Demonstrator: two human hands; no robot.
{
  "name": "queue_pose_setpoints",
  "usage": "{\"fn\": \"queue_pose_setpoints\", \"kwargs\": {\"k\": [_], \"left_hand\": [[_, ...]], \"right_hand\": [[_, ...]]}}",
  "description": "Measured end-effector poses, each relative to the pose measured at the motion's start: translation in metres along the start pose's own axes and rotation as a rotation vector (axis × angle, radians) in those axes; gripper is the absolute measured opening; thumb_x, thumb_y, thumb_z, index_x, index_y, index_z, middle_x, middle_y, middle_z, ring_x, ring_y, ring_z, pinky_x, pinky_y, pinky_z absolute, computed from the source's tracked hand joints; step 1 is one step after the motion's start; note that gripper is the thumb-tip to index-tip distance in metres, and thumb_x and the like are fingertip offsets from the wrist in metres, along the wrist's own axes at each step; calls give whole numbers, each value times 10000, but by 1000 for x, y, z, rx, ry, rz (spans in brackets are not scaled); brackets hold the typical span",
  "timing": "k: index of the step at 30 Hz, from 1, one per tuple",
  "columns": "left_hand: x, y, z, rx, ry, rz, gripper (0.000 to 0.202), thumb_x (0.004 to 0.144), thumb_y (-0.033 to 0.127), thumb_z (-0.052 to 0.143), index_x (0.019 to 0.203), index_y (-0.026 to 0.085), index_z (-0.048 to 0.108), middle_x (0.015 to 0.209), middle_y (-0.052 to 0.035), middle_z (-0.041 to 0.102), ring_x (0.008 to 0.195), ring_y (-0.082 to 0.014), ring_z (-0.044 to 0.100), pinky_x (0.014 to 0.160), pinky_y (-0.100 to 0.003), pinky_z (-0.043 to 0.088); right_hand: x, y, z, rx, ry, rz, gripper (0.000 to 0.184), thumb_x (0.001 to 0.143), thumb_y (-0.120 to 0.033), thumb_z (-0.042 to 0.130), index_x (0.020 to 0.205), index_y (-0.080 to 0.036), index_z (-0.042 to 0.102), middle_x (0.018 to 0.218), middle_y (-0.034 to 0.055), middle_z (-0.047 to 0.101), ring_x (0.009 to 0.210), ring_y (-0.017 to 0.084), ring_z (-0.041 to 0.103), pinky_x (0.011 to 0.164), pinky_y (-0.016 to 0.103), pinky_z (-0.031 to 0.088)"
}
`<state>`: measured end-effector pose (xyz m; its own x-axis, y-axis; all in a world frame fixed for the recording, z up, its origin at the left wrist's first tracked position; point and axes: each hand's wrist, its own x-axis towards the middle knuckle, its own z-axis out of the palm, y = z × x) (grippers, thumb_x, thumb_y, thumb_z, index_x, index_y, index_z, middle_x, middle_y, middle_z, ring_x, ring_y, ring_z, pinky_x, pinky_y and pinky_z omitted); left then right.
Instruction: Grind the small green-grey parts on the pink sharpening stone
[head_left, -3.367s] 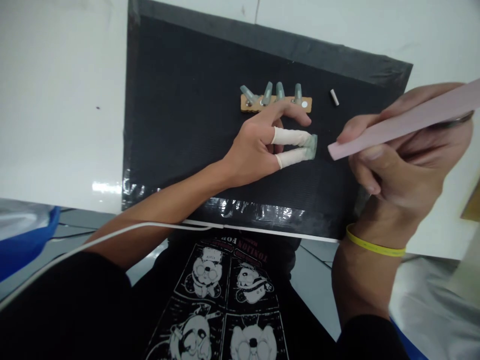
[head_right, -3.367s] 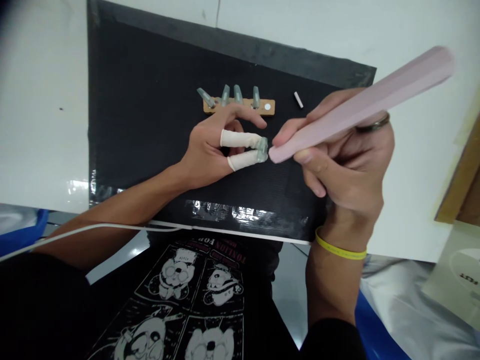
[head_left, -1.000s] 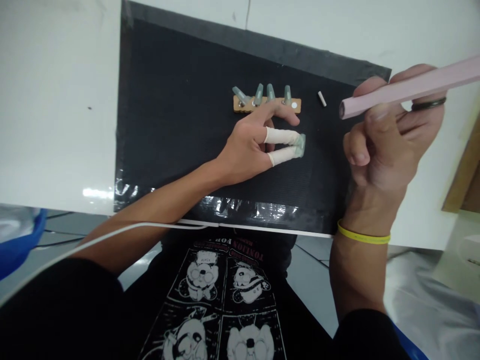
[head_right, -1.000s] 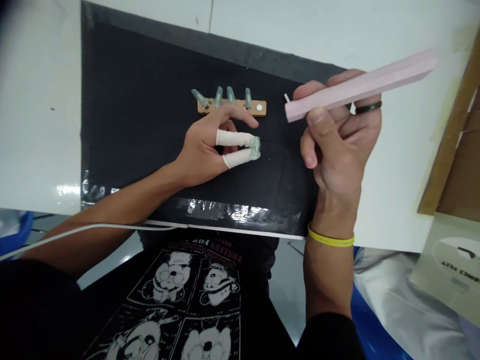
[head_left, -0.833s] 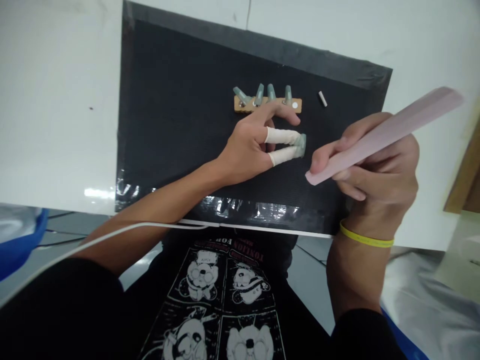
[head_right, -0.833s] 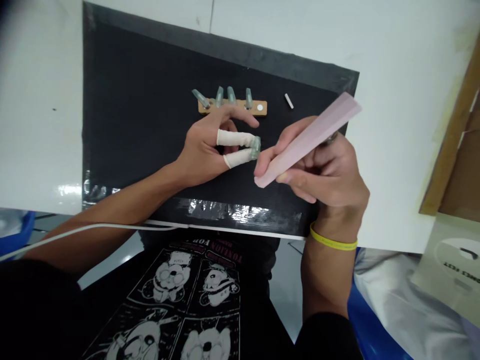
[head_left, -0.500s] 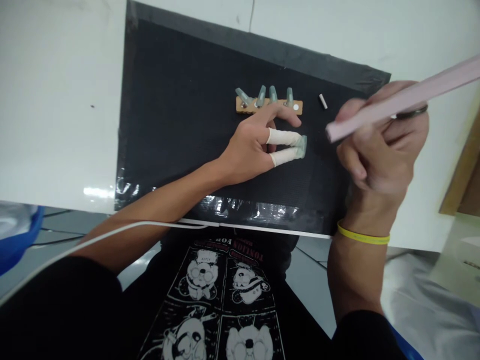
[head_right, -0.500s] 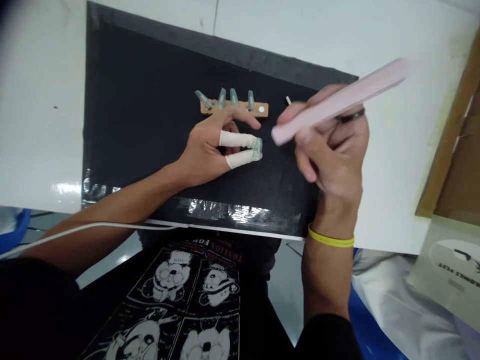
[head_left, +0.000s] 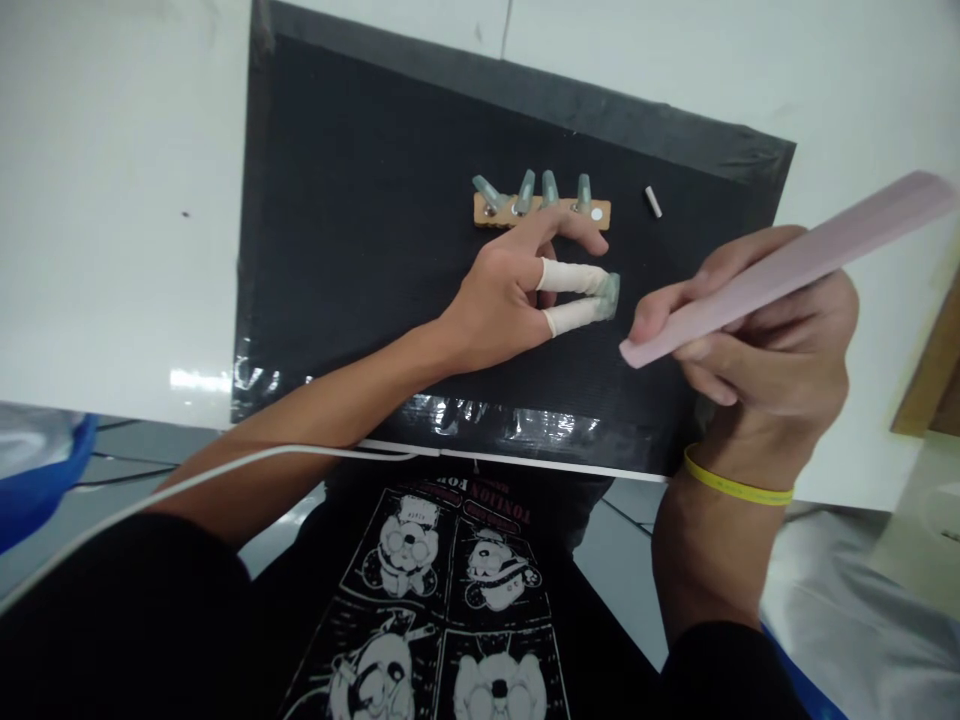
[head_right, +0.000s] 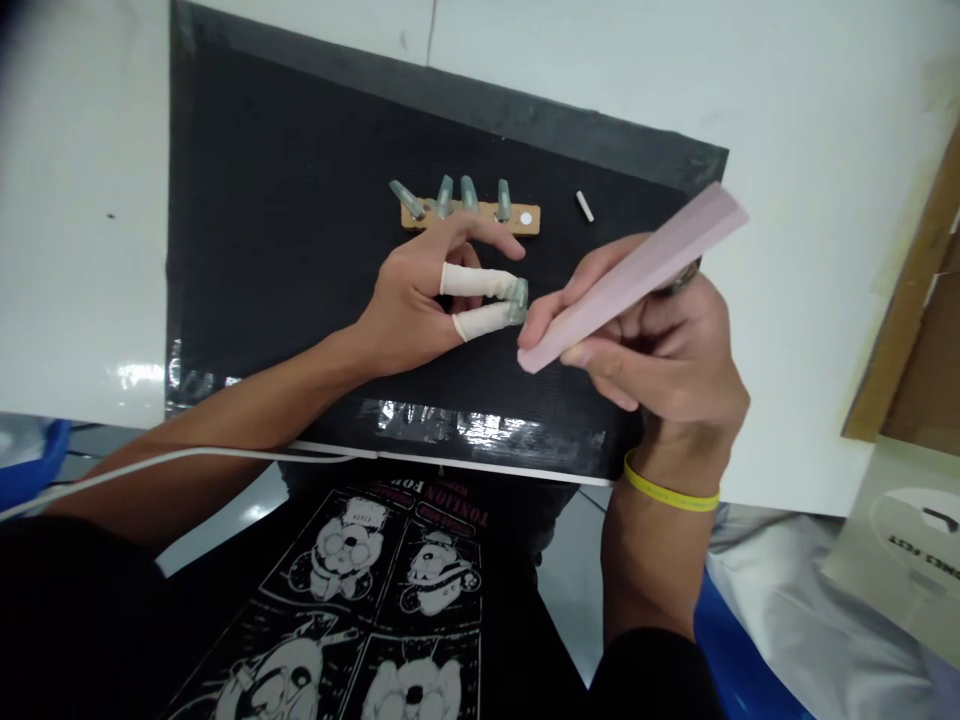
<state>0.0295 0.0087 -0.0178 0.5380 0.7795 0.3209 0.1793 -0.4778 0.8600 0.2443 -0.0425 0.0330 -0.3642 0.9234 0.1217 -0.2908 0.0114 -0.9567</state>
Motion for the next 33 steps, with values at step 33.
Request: {"fn": "queue_pose_setpoints", "kwargs": {"k": [33], "left_hand": [[0, 2, 0, -14, -1, -30, 238, 902, 441, 727, 943, 220, 804, 1203, -94, 704, 786, -129, 636, 669, -281, 549]], "right_hand": [[6, 3, 9, -227, 359, -165, 242, 873, -98, 749, 1055, -252, 705, 989, 47, 729, 605, 105, 592, 292, 196, 325]]}}
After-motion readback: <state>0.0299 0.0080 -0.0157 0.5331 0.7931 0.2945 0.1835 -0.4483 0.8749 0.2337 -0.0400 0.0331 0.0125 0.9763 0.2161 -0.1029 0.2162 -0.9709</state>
